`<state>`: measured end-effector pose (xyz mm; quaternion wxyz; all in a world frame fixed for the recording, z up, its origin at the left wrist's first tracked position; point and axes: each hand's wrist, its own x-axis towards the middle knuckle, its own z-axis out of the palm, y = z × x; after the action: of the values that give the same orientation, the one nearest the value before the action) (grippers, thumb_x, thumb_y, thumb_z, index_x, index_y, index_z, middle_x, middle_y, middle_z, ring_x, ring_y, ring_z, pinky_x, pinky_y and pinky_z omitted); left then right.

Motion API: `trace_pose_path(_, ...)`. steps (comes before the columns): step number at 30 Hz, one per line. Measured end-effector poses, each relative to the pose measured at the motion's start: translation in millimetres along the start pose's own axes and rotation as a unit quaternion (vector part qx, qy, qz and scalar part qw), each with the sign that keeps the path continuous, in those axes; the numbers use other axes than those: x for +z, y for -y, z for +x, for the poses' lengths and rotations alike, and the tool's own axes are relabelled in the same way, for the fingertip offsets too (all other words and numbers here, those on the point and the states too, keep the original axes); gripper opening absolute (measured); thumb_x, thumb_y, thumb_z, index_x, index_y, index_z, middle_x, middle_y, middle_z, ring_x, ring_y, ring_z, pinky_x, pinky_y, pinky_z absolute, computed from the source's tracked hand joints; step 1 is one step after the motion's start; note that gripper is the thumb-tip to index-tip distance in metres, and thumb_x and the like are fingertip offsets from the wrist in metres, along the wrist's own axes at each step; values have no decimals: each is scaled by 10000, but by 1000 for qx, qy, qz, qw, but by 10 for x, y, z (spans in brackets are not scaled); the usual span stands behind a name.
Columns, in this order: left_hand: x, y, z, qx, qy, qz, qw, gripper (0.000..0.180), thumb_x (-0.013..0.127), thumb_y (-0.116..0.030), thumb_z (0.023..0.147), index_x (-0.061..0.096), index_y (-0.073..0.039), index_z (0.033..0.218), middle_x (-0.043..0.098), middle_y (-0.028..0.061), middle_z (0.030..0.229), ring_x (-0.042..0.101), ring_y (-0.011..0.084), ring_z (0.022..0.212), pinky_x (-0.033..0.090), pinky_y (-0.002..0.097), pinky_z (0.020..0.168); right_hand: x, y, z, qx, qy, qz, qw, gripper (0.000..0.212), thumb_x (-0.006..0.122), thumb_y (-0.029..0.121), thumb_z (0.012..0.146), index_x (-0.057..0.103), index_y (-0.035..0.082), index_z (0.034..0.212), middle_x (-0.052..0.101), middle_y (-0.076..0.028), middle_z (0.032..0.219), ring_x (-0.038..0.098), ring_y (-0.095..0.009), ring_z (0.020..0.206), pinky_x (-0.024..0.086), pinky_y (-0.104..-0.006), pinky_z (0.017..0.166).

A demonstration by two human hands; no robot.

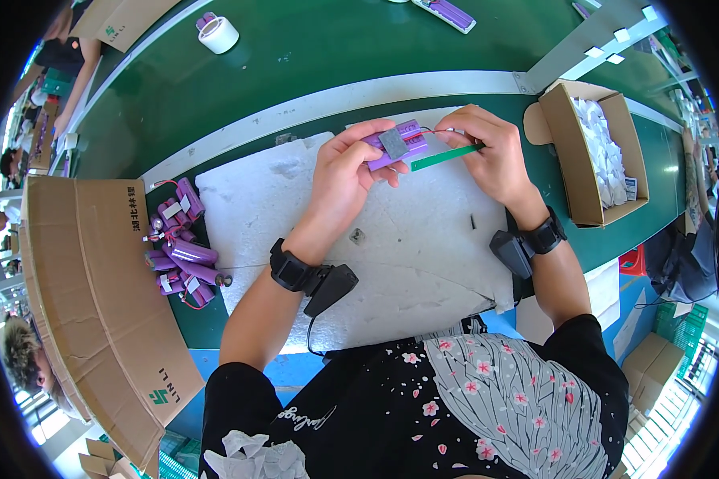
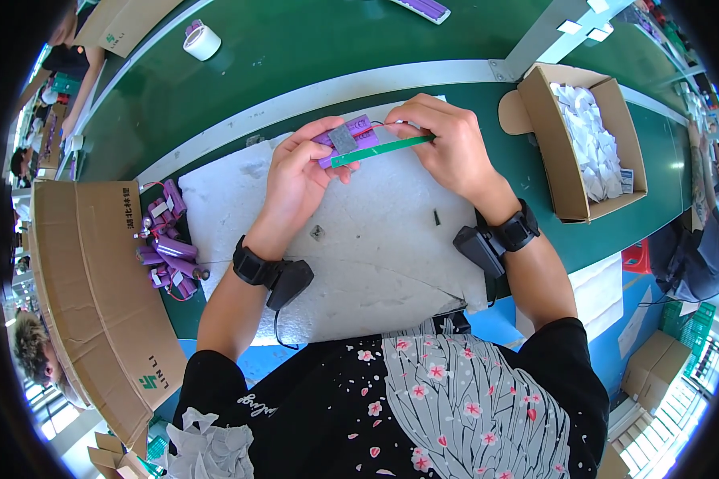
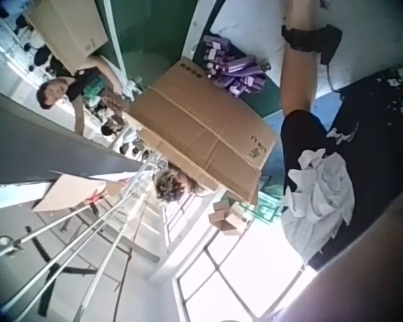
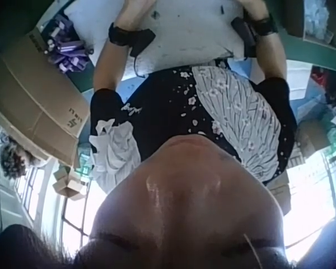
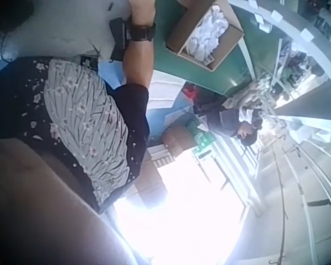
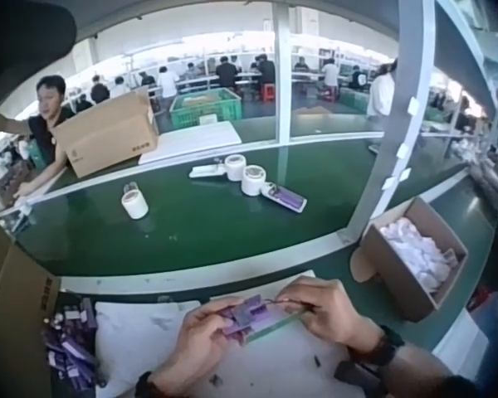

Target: The person picks up a battery pack and a fan housing, connects the battery pack wires to a circuit board, and presses the battery pack into the housing. After removing the battery pack to apply a strip of tape, the person reinserts the battery pack into the housing and begins the process again with a new battery.

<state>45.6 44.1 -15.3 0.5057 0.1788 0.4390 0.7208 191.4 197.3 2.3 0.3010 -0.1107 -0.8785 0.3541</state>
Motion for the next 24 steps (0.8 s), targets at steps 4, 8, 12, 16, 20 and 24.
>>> trace_pose_path(4, -3, 2, 3, 2, 6, 3, 1000, 360, 436, -8, 807, 552, 71, 1139, 624, 199, 990, 651, 270, 755, 526, 332, 587, 6, -14, 0, -6, 20, 15, 1000, 91, 672, -6, 789, 651, -8, 877, 631, -94, 818, 569, -174, 681, 438, -261, 574)
trace_pose_path(8, 10, 7, -4, 3, 13, 19, 1000, 364, 435, -9, 807, 550, 71, 1143, 622, 196, 993, 644, 270, 759, 519, 334, 592, 3, -41, -11, -18, 32, 26, 999, 105, 677, -7, 782, 653, -7, 885, 635, -101, 821, 593, -195, 705, 465, -277, 604)
trace_pose_path(12, 24, -5, -17, 0, 17, 41, 999, 370, 435, -16, 808, 551, 69, 1149, 617, 193, 996, 638, 280, 760, 507, 347, 597, -17, -21, -18, -8, 57, 31, 998, 108, 680, -5, 780, 657, -9, 885, 635, -107, 825, 606, -209, 724, 478, -284, 623)
trace_pose_path(16, 32, -7, -11, 3, 7, 24, 1000, 364, 436, -14, 806, 555, 72, 1139, 619, 193, 991, 639, 277, 756, 512, 345, 594, -11, 7, 0, -10, 57, 30, 998, 122, 681, -1, 780, 666, -9, 900, 634, -110, 815, 599, -213, 708, 474, -283, 617)
trace_pose_path(20, 25, 9, -2, 8, -10, -3, 1000, 359, 433, -9, 804, 556, 77, 1130, 620, 201, 974, 643, 276, 748, 521, 339, 583, -2, 28, 10, -26, 28, 1, 999, 146, 684, 2, 779, 674, -7, 924, 634, -110, 806, 594, -216, 688, 471, -281, 610)
trace_pose_path(24, 12, 1, -1, 4, -2, -3, 1000, 361, 433, -12, 803, 553, 79, 1132, 619, 203, 968, 641, 281, 743, 520, 340, 580, -6, 7, -8, -40, 4, 1, 999, 168, 683, 0, 778, 680, -1, 946, 636, -110, 796, 588, -217, 670, 468, -278, 599)
